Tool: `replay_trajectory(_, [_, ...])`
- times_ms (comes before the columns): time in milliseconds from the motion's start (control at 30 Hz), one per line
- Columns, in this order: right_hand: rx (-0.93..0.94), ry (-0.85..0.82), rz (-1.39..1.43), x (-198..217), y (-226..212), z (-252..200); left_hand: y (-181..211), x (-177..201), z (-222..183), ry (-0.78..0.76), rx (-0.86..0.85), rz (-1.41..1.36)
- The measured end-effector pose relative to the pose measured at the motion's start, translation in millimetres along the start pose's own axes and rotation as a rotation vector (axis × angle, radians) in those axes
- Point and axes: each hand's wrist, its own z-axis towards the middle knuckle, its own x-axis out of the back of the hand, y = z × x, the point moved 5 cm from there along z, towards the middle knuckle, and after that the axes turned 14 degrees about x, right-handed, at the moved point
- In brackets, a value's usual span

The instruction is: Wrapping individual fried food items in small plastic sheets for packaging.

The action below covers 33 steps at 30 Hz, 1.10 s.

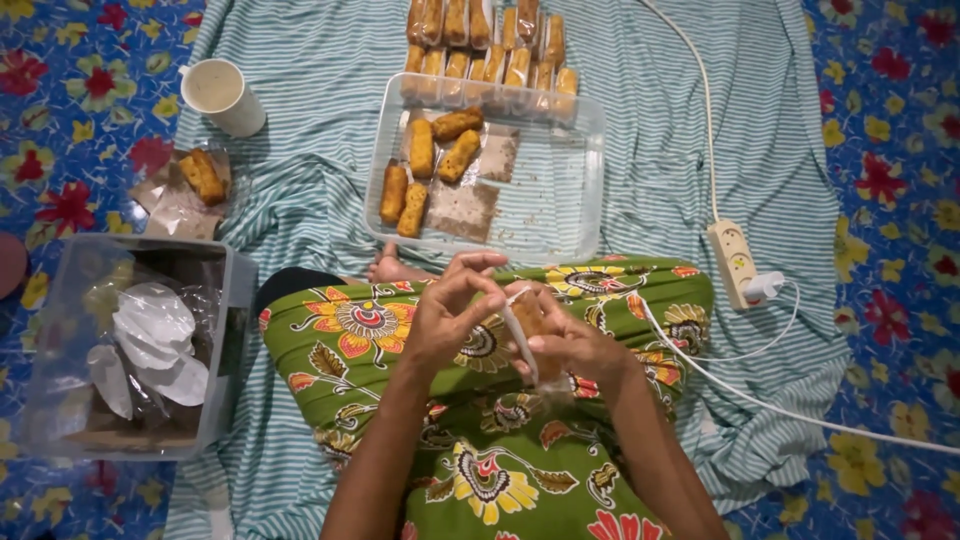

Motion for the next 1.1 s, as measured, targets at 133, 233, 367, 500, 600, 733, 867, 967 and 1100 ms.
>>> replay_trajectory(133, [0.013, 0.025, -0.001, -1.4, -3.0, 3.3, 4.2, 9.8, 1.4, 0.124, 0.048, -0.139])
replay_trajectory(233, [0.019, 0.043, -0.023, -1.4, -4.6, 6.6, 2.3, 11.4, 1.9, 0.123, 0.066, -0.133])
replay_trajectory(367, [0.001, 0.083, -0.033, -2.0, -2.9, 9.0, -4.6, -3.0, 1.5, 0.055, 0.074, -0.135])
replay_trajectory(500, [-0.028, 0.08, -0.047, -0.2, -1.2, 9.2, -5.8, -1.8, 5.3, 0.071, 0.096, -0.16])
replay_trajectory(600, [-0.013, 0.088, -0.063, -3.9, -7.0, 14.5, -8.8, 7.5, 8.9, 0.176, 0.133, -0.178])
replay_trajectory(733, [-0.001, 0.085, -0.067, -2.6, -9.5, 17.6, -7.5, 17.9, 10.8, 0.212, 0.125, -0.183])
replay_trajectory(867, [-0.022, 0.077, -0.077, -5.0, -10.3, 19.6, 8.0, 1.2, 5.3, 0.127, 0.173, -0.179])
replay_trajectory(967, [-0.03, 0.084, -0.115, 7.0, 0.0, 11.7, -12.2, 4.1, 6.5, 0.128, 0.102, -0.137])
replay_trajectory(1100, [-0.016, 0.078, -0.118, 4.1, -3.7, 11.5, -9.1, 8.6, 6.3, 0.175, 0.1, -0.138])
